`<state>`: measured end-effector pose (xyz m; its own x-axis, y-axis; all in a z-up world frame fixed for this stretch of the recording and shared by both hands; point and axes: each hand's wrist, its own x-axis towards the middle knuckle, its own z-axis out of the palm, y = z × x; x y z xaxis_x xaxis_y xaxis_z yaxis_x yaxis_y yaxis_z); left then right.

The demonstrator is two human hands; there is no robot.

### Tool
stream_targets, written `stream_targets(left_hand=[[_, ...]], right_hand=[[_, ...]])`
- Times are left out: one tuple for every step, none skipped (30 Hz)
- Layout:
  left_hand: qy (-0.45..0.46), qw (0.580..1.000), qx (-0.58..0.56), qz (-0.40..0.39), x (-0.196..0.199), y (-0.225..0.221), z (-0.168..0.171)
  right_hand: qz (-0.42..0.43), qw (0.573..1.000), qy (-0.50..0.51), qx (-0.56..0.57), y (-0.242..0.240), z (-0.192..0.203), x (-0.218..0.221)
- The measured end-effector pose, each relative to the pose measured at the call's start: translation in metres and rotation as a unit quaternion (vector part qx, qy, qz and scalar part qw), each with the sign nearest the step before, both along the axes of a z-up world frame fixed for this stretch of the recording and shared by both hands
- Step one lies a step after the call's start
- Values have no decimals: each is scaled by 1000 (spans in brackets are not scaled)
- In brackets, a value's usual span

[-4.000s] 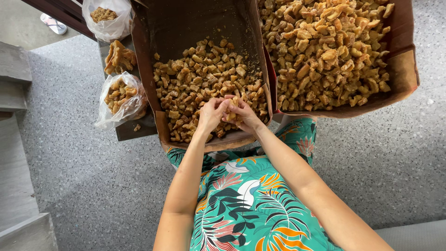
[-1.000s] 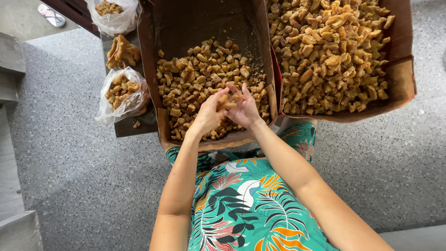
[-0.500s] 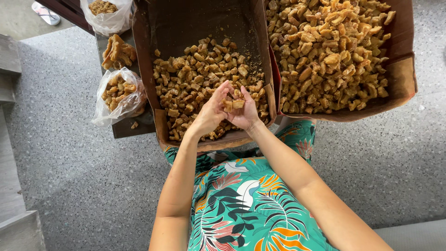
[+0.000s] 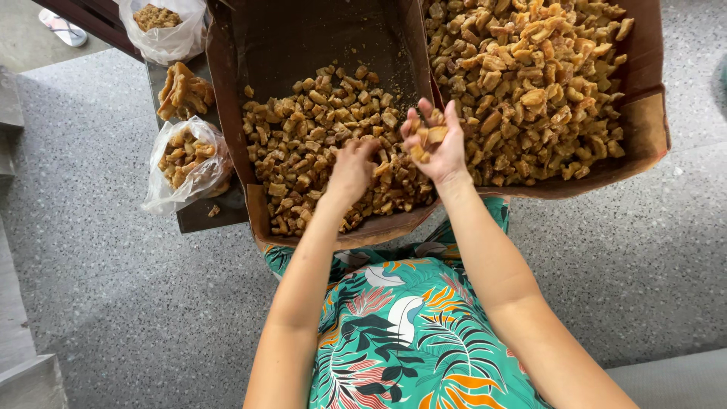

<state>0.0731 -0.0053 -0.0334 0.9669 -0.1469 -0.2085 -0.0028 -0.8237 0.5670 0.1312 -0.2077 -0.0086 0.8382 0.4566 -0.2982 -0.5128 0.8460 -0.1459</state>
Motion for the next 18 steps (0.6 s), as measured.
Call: stream_targets(left_hand=[[-2, 998, 52, -37, 1, -14, -6], [-3, 992, 104, -74, 1, -22, -11], [-11, 988, 129, -84, -3, -23, -14], [-18, 983, 155, -94, -11, -24, -18], [-25, 978, 181, -103, -17, -24, -23], [4, 979, 183, -89, -21, -20, -29], [35, 979, 188, -75, -27, -10, -35], [67, 977, 191, -60, -33, 2, -43], [65, 984, 162, -33, -39, 12, -52], [64, 989, 132, -6, -45, 22, -61], [58, 993, 103, 21, -47, 32, -69], [19, 998, 34, 49, -52, 45, -74], [-20, 996, -35, 76, -59, 59, -75], [-58, 988, -103, 104, -63, 66, -74], [13, 971, -159, 177, -64, 73, -70], [85, 941, -214, 247, -64, 84, -61], [155, 898, -265, 314, -63, 91, -49], [147, 895, -297, 299, -61, 92, -36]], right_hand=[[-9, 1000, 26, -3, -2, 8, 3], [-18, 999, 51, -6, -3, 14, 7], [-26, 997, 77, -8, -3, 17, 8], [-23, 997, 67, 6, -2, 17, 6], [-19, 998, 56, 20, 0, 14, 3], [-15, 998, 46, 34, 2, 8, 1], [-6, 997, 52, 59, 3, -1, -3], [3, 995, 57, 83, 4, -10, -7], [13, 992, 63, 108, 5, -20, -11], [14, 994, 64, 92, 8, -31, -17], [13, 995, 61, 76, 11, -39, -22], [13, 996, 58, 60, 12, -45, -26], [20, 997, 54, 60, 13, -50, -32], [27, 997, 50, 60, 16, -54, -38], [34, 997, 46, 59, 18, -56, -44], [36, 997, 49, 51, 21, -57, -48], [39, 997, 51, 44, 23, -58, -52], [42, 997, 53, 36, 26, -57, -55]])
